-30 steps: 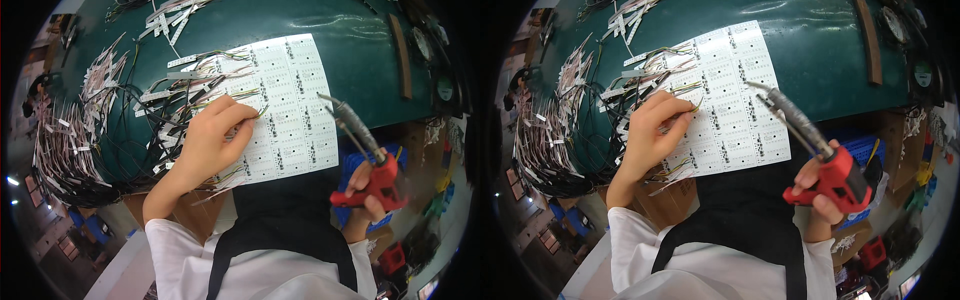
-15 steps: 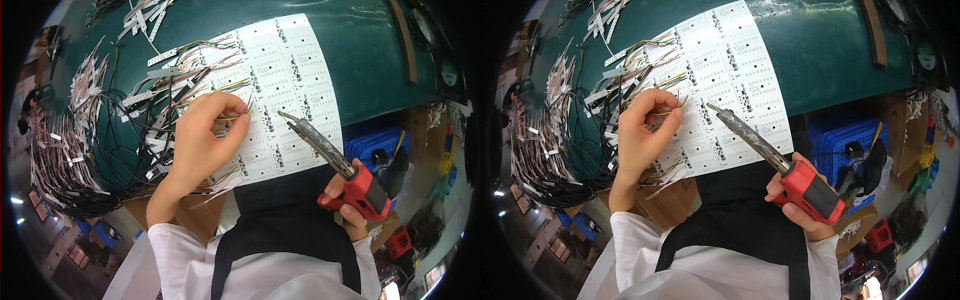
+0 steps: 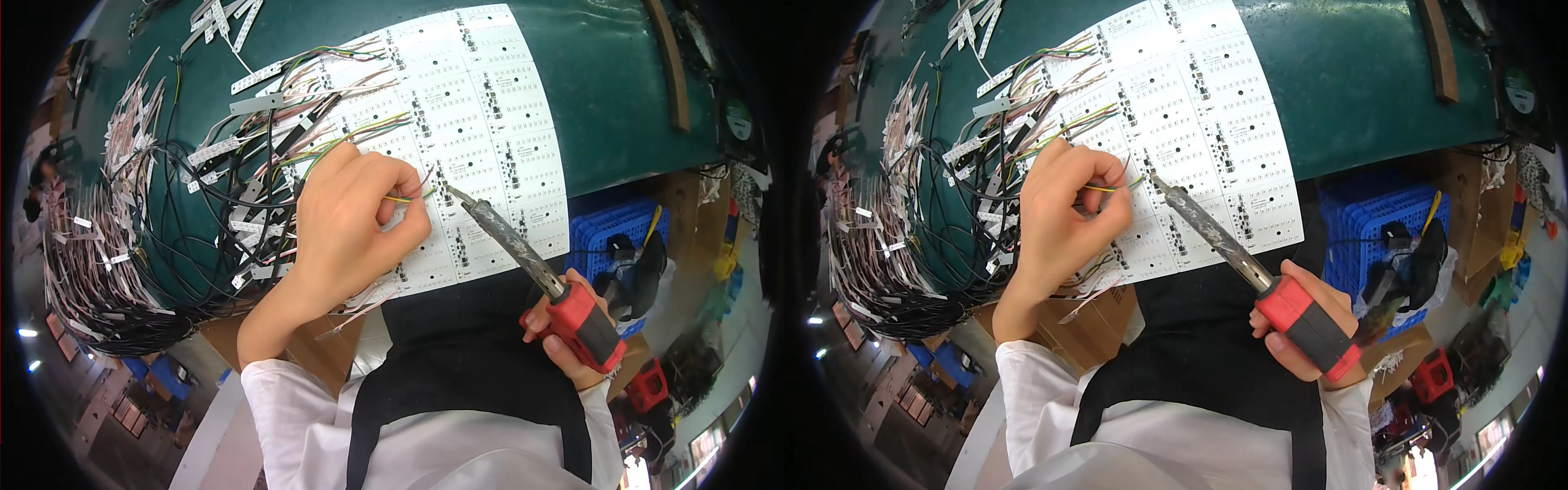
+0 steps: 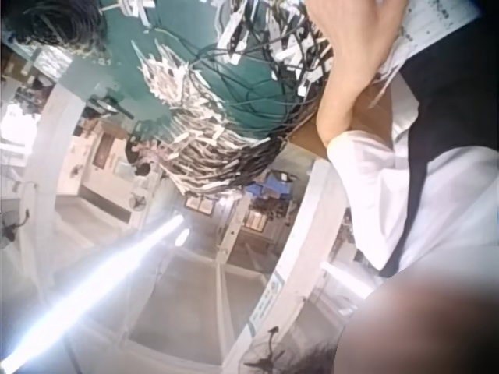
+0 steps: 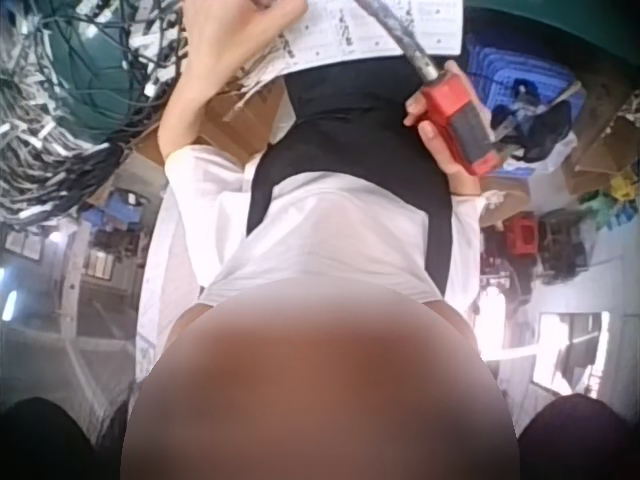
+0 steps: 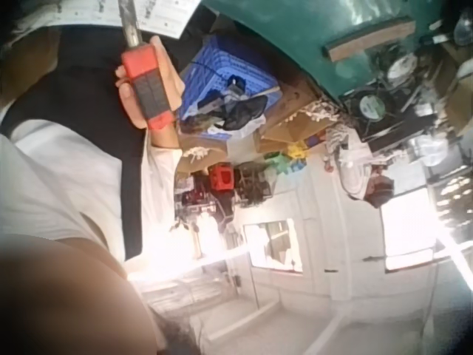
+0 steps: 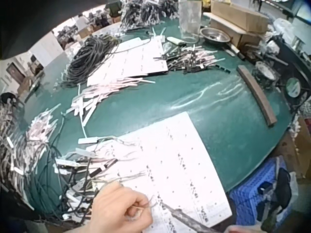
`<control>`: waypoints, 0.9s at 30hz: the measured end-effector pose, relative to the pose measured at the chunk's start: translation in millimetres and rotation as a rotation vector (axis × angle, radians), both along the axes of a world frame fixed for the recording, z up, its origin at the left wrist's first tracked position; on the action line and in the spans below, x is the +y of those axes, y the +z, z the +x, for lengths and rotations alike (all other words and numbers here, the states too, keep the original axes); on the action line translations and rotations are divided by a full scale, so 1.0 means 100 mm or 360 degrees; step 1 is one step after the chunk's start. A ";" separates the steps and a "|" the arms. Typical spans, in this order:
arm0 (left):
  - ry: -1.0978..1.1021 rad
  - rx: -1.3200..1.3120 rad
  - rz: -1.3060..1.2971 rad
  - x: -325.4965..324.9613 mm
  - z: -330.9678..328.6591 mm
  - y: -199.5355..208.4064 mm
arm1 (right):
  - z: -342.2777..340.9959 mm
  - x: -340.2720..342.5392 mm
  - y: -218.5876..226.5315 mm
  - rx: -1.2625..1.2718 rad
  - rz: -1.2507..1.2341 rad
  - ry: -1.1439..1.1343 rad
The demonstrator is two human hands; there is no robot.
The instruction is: The person solders wires from a wiring harness onto a grid of LED circuit boards with a soldering iron.
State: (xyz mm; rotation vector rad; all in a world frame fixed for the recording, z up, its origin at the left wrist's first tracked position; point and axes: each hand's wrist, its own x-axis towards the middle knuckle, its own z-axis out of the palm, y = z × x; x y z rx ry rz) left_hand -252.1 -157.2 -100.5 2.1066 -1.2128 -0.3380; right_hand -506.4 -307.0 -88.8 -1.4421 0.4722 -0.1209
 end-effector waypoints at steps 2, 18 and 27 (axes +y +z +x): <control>0.0016 -0.0001 0.0018 0.00 0.02 0.00 | 0.02 0.00 -0.01 -0.0006 -0.0096 0.0060; -0.0003 -0.0047 -0.0056 0.01 0.04 -0.04 | 0.11 0.01 0.02 0.0157 -0.0298 0.0149; -0.0021 -0.0042 -0.0030 0.01 0.05 -0.03 | 0.14 0.02 0.00 0.0078 -0.0293 0.0118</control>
